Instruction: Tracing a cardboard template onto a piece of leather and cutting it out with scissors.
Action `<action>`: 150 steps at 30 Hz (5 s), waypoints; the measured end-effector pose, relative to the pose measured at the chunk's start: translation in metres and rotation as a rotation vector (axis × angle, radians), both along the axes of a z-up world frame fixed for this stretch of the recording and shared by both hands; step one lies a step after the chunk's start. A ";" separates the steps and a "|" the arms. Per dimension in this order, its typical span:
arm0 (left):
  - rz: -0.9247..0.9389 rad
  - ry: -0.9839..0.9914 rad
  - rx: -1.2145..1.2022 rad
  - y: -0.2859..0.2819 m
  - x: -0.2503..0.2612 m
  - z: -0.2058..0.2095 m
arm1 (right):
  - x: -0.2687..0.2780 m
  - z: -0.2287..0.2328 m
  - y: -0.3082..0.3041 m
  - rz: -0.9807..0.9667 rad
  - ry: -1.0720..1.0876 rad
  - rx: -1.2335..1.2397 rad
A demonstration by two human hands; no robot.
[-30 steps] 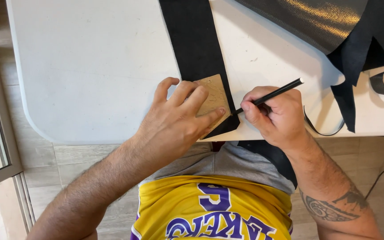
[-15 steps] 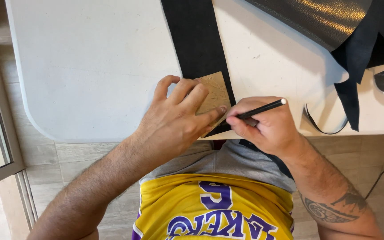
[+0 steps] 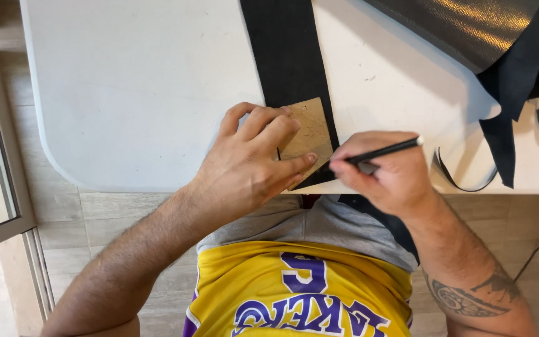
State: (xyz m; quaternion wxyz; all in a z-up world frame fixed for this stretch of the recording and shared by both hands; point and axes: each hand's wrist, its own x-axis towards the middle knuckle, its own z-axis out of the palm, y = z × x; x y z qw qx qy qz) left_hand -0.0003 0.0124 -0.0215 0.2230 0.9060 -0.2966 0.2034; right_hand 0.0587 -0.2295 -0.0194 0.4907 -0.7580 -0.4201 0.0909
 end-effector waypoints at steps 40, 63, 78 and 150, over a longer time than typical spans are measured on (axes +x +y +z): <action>-0.022 0.030 -0.026 0.002 -0.001 0.000 | -0.005 0.017 0.015 0.205 0.015 0.107; -0.099 0.067 0.217 -0.009 0.000 0.016 | 0.010 0.017 -0.004 -0.038 -0.114 -0.080; -0.075 0.130 0.245 -0.014 -0.003 0.019 | -0.054 -0.012 -0.021 -0.374 -0.316 -0.002; -0.117 0.240 0.080 -0.005 -0.004 0.010 | 0.005 0.020 0.034 -0.349 -0.411 -0.125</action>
